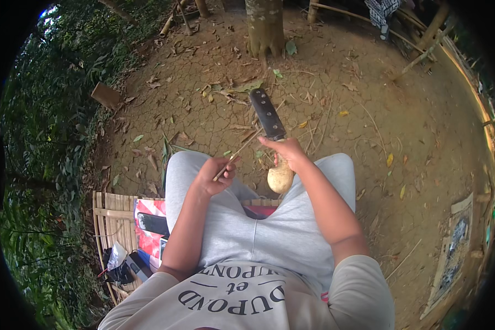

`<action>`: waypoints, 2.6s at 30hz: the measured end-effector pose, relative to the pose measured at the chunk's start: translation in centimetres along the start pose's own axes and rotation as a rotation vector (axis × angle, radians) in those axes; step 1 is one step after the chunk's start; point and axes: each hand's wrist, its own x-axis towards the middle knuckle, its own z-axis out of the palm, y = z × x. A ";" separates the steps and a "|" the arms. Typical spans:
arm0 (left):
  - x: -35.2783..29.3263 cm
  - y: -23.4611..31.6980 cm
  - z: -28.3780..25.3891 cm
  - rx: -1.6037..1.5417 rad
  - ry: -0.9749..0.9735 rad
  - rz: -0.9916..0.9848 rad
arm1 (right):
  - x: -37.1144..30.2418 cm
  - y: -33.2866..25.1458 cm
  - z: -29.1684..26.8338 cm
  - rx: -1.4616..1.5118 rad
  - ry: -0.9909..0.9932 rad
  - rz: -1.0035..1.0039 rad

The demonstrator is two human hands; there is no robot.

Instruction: The person uses a large knife to whittle and shape a thin wooden stick, rotating it by hand while seated outdoors.

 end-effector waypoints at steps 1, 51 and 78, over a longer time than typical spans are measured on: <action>-0.3 0.0 0.5 0.000 0.009 -0.004 | 0.5 0.4 -0.6 -0.005 0.022 -0.004; -0.2 3.1 -2.1 0.115 0.178 -0.076 | 13.3 5.7 1.8 -0.966 -0.174 -0.482; 0.4 5.0 -3.2 -0.039 0.046 -0.142 | 20.0 5.5 -1.9 -1.089 -0.320 -0.413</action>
